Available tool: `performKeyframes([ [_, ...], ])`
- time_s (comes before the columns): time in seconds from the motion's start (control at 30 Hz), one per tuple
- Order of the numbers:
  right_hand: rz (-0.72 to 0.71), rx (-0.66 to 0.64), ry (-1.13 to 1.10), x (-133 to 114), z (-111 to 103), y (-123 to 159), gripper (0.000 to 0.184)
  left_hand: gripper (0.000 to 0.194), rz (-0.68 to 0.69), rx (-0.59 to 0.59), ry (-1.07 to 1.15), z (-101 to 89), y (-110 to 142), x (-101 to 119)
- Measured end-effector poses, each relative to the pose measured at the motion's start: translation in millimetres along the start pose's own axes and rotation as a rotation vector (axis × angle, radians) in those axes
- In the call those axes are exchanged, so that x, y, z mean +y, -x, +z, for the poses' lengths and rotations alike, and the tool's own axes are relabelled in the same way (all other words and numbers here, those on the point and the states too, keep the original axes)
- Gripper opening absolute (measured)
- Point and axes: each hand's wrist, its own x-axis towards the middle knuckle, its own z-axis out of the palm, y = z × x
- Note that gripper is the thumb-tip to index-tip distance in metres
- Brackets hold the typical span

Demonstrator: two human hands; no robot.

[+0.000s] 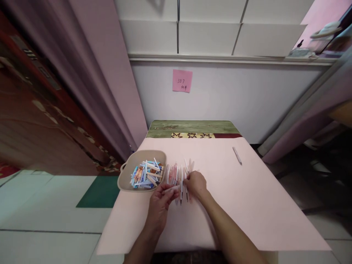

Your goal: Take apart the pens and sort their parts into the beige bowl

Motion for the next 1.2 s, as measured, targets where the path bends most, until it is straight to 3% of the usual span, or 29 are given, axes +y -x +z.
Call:
performKeyframes([
  [0.2, -0.08, 0.017, -0.302, 8, -23, 12, 0.02, 0.026, -0.134, 0.001, 0.07, -1.5, 6, 3],
  [0.37, -0.155, 0.151, -1.132, 0, -48, 33, 0.028, 0.027, -0.192, 0.002, 0.161, 5.8, 6, -2],
  [0.43, -0.188, 0.183, -1.268, -4, -53, 40, 0.028, 0.028, -0.199, -0.002, 0.171, 10.4, 5, -4],
  [1.2, -0.243, 0.099, -1.209, -9, -55, 57, 0.026, 0.032, -0.126, -0.002, 0.068, 18.8, 12, -7],
])
